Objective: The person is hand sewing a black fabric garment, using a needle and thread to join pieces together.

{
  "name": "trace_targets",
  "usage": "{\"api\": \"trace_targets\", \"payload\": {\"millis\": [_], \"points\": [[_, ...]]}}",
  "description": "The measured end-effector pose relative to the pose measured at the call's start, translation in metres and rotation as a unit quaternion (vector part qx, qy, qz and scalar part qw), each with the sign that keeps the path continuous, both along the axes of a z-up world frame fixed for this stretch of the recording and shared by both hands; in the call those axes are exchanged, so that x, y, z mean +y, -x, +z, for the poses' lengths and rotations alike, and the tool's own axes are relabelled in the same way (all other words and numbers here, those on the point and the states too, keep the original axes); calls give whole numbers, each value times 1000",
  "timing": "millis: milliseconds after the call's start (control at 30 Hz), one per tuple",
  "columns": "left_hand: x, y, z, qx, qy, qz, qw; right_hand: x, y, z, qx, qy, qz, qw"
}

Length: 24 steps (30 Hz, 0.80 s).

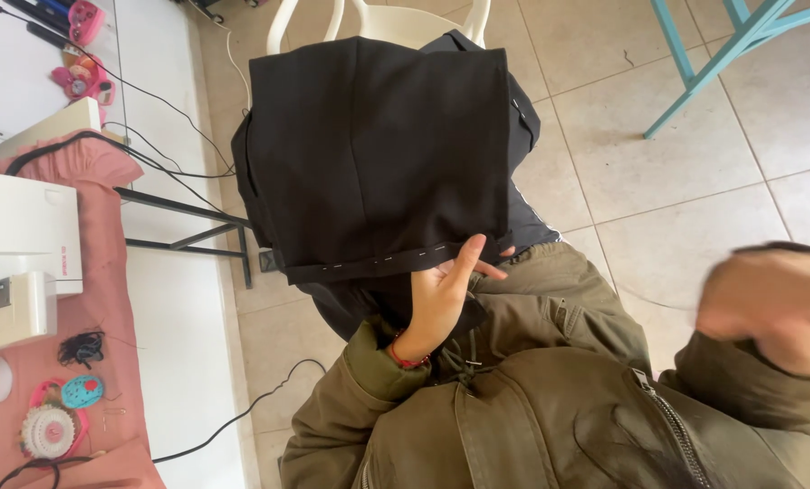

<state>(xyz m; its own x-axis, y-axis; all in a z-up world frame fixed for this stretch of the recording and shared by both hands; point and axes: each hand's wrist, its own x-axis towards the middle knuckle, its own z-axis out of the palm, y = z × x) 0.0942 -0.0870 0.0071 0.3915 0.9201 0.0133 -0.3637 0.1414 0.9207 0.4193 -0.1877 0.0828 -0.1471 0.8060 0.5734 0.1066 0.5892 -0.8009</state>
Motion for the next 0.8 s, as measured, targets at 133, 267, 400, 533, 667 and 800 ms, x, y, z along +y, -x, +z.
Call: {"api": "trace_targets", "payload": {"millis": [133, 267, 400, 533, 667, 800], "points": [[-2, 1, -16, -12, -25, 15, 999, 42, 57, -35, -19, 70, -8, 997], [-2, 1, -19, 50, -65, 40, 996, 73, 97, -34, 0, 168, -35, 985], [-4, 2, -6, 112, -95, 49, 988, 77, 120, -28, 16, 185, -43, 982], [-4, 3, 5, 141, -146, 35, 979, 80, 129, -23, -79, 143, -107, 981], [-6, -1, 19, 60, -148, 2, 987, 80, 132, -24, -113, 105, -138, 978], [-6, -1, 17, 82, -159, 11, 984, 78, 133, -23, -98, 102, -140, 980]]}}
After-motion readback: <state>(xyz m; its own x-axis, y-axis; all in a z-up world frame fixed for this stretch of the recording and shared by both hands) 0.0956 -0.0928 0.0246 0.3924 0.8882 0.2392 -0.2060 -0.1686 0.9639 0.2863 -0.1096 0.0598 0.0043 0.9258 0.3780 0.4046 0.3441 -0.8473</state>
